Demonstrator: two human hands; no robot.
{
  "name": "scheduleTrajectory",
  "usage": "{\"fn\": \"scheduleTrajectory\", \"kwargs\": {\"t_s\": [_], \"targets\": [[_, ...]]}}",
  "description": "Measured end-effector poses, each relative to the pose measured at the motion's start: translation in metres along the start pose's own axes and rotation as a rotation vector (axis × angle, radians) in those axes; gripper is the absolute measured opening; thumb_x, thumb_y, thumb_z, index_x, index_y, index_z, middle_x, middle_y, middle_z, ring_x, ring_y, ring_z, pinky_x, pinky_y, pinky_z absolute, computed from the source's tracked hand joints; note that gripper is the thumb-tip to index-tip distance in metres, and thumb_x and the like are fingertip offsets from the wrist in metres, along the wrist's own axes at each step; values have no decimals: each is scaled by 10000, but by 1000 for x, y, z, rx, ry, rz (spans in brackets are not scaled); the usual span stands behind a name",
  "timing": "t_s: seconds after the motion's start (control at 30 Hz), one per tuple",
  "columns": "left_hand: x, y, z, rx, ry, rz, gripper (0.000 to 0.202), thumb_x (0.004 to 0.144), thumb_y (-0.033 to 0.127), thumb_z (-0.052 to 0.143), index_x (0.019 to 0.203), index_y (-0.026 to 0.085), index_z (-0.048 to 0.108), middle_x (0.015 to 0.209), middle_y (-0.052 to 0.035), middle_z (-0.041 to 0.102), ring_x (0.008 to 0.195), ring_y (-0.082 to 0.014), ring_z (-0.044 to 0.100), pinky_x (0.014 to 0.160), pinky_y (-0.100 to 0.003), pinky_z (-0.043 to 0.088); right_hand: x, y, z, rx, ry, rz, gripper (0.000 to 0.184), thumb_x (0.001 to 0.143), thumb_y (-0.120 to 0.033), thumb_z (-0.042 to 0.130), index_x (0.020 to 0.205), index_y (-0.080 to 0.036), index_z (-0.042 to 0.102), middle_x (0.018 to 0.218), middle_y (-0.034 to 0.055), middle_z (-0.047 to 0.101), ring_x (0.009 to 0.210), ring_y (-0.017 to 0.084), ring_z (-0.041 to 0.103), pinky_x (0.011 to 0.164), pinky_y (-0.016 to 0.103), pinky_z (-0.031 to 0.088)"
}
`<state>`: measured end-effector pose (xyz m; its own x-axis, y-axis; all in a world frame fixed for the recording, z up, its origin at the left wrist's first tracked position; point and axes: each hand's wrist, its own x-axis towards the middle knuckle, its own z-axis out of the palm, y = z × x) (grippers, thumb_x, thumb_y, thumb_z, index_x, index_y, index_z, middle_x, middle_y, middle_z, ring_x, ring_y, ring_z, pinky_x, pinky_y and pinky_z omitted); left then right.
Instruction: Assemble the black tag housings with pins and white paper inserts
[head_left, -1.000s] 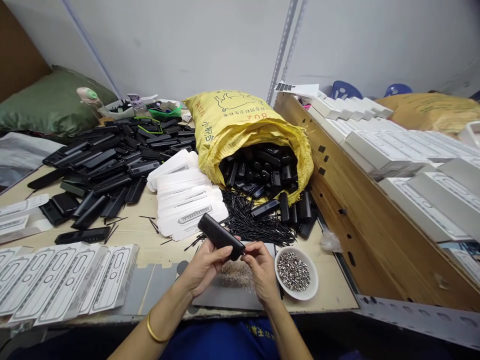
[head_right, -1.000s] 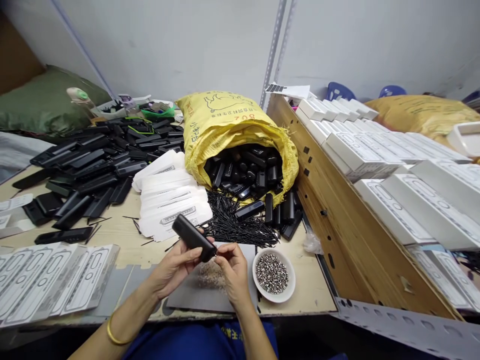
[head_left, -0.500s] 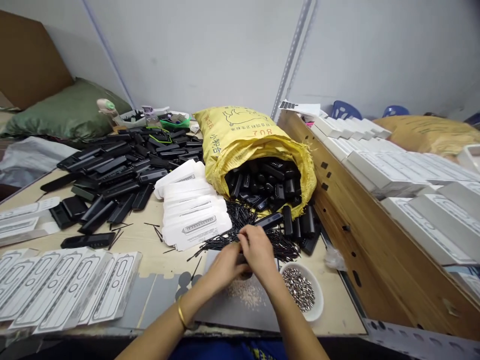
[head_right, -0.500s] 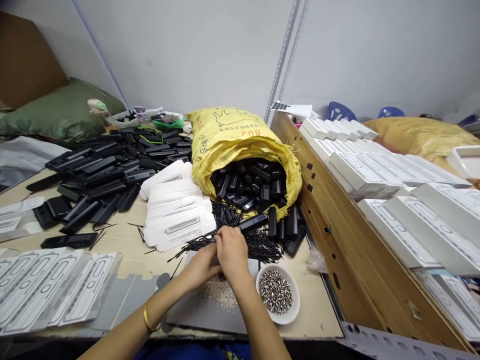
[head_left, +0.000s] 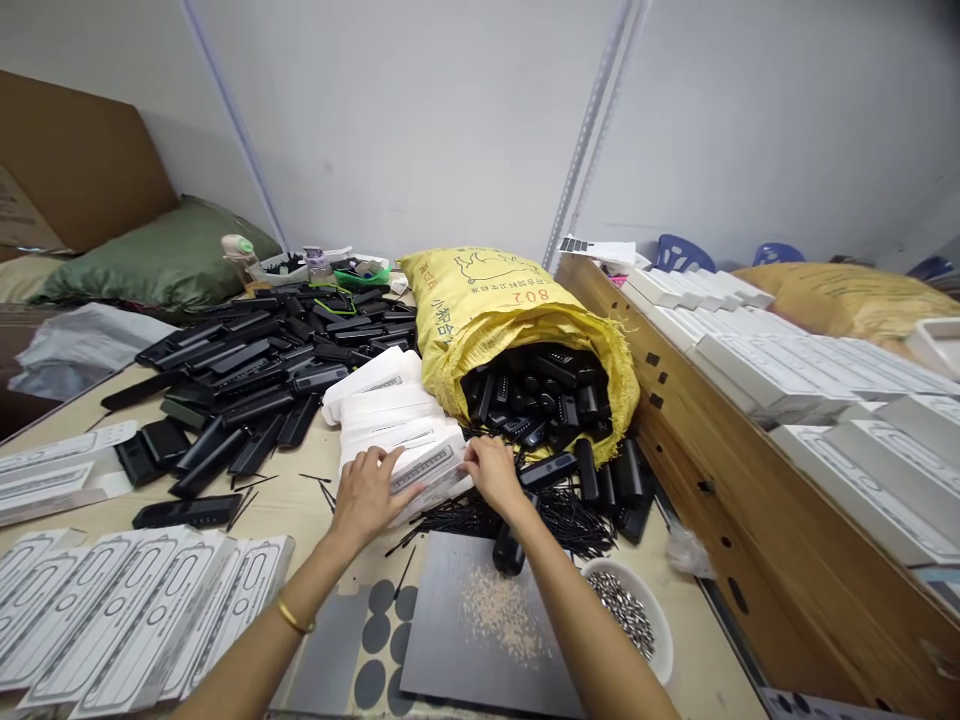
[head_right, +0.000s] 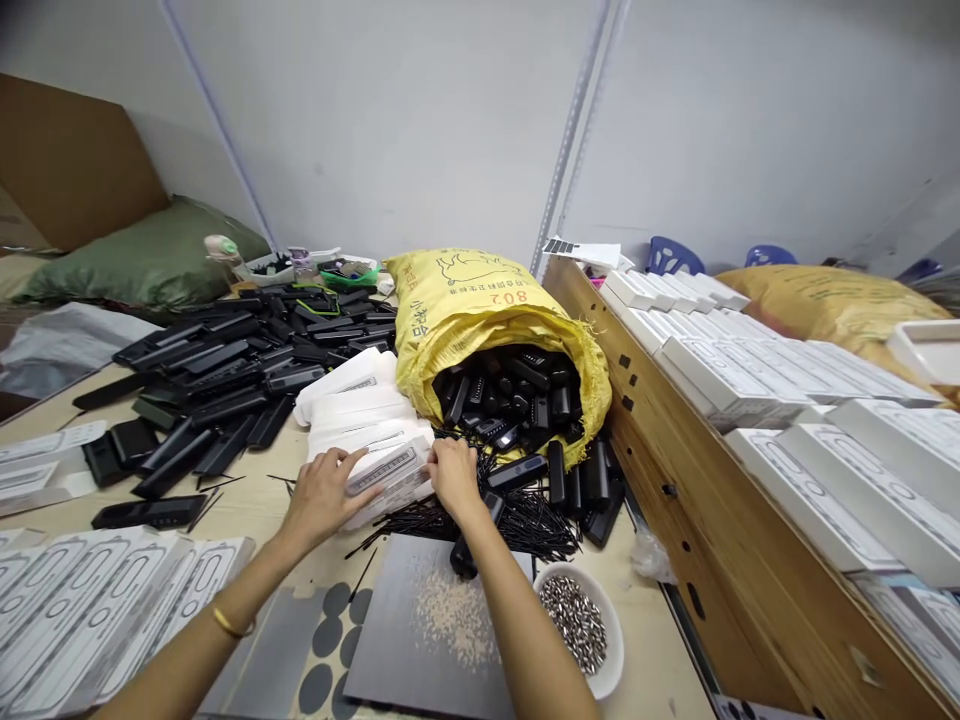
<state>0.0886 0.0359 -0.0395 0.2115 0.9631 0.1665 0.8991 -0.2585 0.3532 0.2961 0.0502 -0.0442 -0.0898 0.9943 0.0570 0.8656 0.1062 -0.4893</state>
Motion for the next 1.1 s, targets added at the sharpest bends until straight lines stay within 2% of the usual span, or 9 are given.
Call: {"fn": "scheduleTrajectory", "kwargs": {"t_s": [0.13,0.23,0.33,0.43,0.5,0.6,0.73,0.87,1.1], "targets": [[-10,35,-35,-881,-573,-43,510,795,533,552,1152,177,625,1088,-101,636,1032,-273,575,935,-436,434,-15,3,-53,241,39,-336,111,813,-161,621,734,-204,558,871,11,630,957,177,521,898,338,313],[-33,58,-26,-1462,-857,-227,566,716,569,648,1058,118,634,960,-110,670,826,-216,645,796,-363,508,-32,12,-71,643,-91,-476,202,804,-259,636,653,-202,514,791,8,618,838,173,548,845,341,374],[-52,72,-7,-1650,-731,-376,672,676,590,703,1147,131,567,832,-80,662,645,-165,643,634,-298,524,-51,18,-62,1008,-44,-344,246,778,-400,651,685,-215,518,755,2,604,777,176,560,763,326,432],[-60,82,4,-1632,-617,-359,916,706,543,710,1436,299,215,942,-61,665,658,-191,671,613,-326,537,-73,13,-35,1039,234,-133,215,790,-408,638,894,-222,612,999,51,599,983,207,556,864,347,433],[-61,88,8,-1579,-585,-316,933,762,509,671,1456,379,60,1083,-65,637,711,-198,677,653,-359,547,-86,5,-14,1022,307,2,268,819,-413,601,1012,-228,629,1197,86,527,1108,225,518,912,353,428],[-64,94,15,-1448,-491,-229,764,794,472,645,1410,305,225,1123,-67,616,827,-194,650,740,-344,533,-101,-6,9,1071,347,176,253,839,-449,567,866,-206,631,1213,100,512,1094,232,531,865,333,460],[-70,99,26,-1332,-428,-231,729,820,476,605,1385,235,212,897,-31,652,771,-180,633,704,-307,503,-107,-12,18,1283,312,240,274,828,-482,580,773,-224,508,783,2,559,738,169,579,642,278,479],[-75,102,25,-1356,-396,-359,891,842,483,566,1460,208,-13,871,-41,661,728,-181,643,708,-328,494,-106,-13,13,1374,382,213,312,796,-473,640,953,-231,522,876,2,615,820,165,602,744,286,485],[-90,104,16,-1024,-308,-298,956,811,410,606,1496,191,-24,922,-65,692,859,-229,639,827,-372,461,-96,-17,10,1577,95,362,389,689,-523,721,712,-211,490,613,-41,574,518,122,516,514,237,420]]}}
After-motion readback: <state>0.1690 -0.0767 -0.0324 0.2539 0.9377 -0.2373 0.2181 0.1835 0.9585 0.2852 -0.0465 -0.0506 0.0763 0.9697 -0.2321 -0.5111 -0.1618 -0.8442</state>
